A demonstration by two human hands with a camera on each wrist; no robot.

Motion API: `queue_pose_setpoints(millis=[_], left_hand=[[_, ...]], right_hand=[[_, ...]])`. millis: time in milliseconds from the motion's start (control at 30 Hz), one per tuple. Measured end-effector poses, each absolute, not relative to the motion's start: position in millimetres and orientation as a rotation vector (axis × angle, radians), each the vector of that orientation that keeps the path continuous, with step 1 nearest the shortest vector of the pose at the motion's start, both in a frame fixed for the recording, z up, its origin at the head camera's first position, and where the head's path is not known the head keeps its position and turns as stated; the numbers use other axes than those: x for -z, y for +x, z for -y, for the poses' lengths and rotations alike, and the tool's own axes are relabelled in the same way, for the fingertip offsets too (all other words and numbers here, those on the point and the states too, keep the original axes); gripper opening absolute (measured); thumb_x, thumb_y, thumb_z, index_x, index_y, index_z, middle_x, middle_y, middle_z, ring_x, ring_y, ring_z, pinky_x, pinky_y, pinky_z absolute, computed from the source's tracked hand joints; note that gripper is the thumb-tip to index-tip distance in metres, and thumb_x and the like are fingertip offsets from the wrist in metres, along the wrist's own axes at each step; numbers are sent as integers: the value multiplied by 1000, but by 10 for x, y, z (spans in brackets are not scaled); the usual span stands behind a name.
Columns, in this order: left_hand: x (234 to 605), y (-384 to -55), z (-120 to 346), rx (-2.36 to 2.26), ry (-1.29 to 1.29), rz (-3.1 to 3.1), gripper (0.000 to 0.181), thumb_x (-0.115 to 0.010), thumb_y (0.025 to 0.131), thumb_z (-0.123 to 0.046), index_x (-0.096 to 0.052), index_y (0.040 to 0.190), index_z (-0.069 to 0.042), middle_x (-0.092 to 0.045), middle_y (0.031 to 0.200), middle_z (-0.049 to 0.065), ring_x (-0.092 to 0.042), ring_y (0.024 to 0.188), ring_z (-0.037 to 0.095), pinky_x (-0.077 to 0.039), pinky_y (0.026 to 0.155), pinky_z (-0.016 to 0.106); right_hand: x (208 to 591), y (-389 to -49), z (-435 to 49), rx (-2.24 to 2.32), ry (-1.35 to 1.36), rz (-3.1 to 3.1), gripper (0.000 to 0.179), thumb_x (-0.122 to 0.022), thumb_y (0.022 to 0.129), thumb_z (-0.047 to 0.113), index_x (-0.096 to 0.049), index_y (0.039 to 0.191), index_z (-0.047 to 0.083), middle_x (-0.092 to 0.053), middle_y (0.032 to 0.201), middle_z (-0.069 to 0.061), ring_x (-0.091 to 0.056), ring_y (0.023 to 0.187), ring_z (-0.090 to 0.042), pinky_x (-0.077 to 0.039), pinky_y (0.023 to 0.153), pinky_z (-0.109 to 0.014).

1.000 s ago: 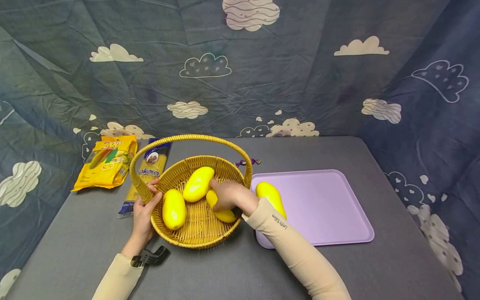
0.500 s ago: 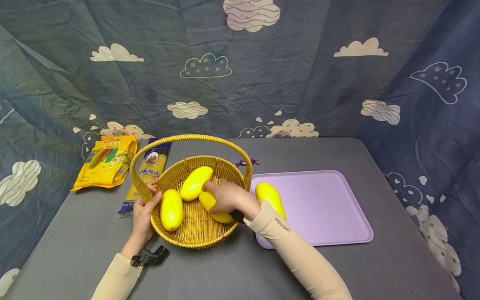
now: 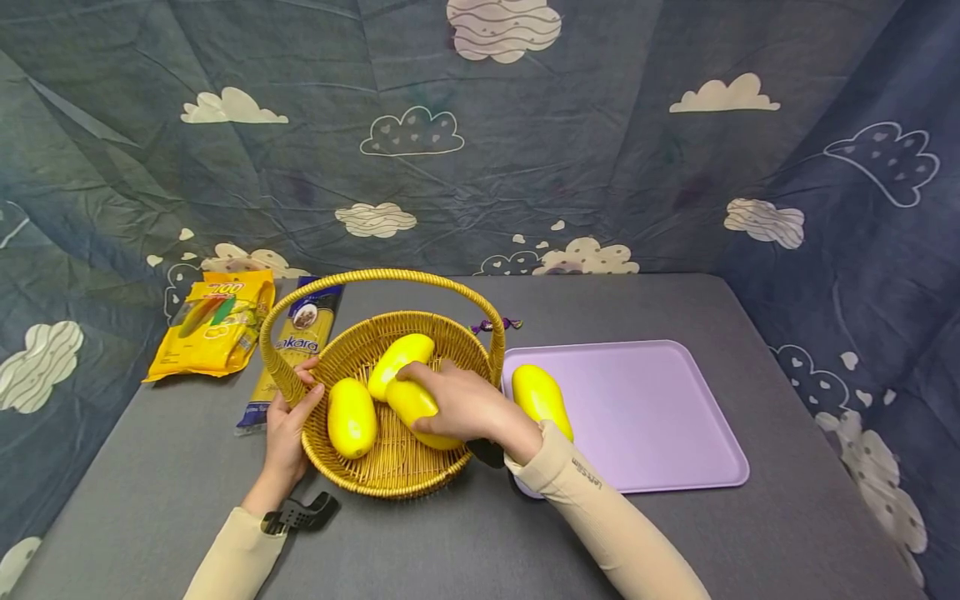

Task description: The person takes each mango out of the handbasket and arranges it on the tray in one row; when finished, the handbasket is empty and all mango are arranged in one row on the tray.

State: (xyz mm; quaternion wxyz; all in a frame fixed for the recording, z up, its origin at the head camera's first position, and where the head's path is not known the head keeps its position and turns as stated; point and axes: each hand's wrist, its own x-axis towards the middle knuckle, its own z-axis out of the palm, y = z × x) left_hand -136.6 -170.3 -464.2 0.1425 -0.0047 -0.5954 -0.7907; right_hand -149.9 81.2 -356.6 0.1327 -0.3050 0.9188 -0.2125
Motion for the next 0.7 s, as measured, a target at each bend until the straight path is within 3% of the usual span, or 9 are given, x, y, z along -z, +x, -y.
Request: queue_pose_setpoints(millis=[400, 700], left_hand=[[4647, -1362, 1706, 2283, 1, 1717, 18, -57, 92, 1, -44, 103, 8, -48, 134, 8, -34, 130, 20, -26, 108, 29], [4651, -1366, 1700, 2286, -6, 1717, 23, -56, 93, 2, -41, 106, 13, -47, 134, 8, -35, 130, 20, -26, 108, 29]], right_hand=[[3609, -1352, -957, 983, -1042, -2687, 64, -74, 83, 33, -42, 139, 30, -51, 121, -3, -49, 105, -16, -45, 85, -39], [3676, -1246, -1071, 1161, -1179, -2657, 62, -70, 86, 36, -39, 140, 31, -46, 125, 7, -46, 109, -8, -44, 89, -34]])
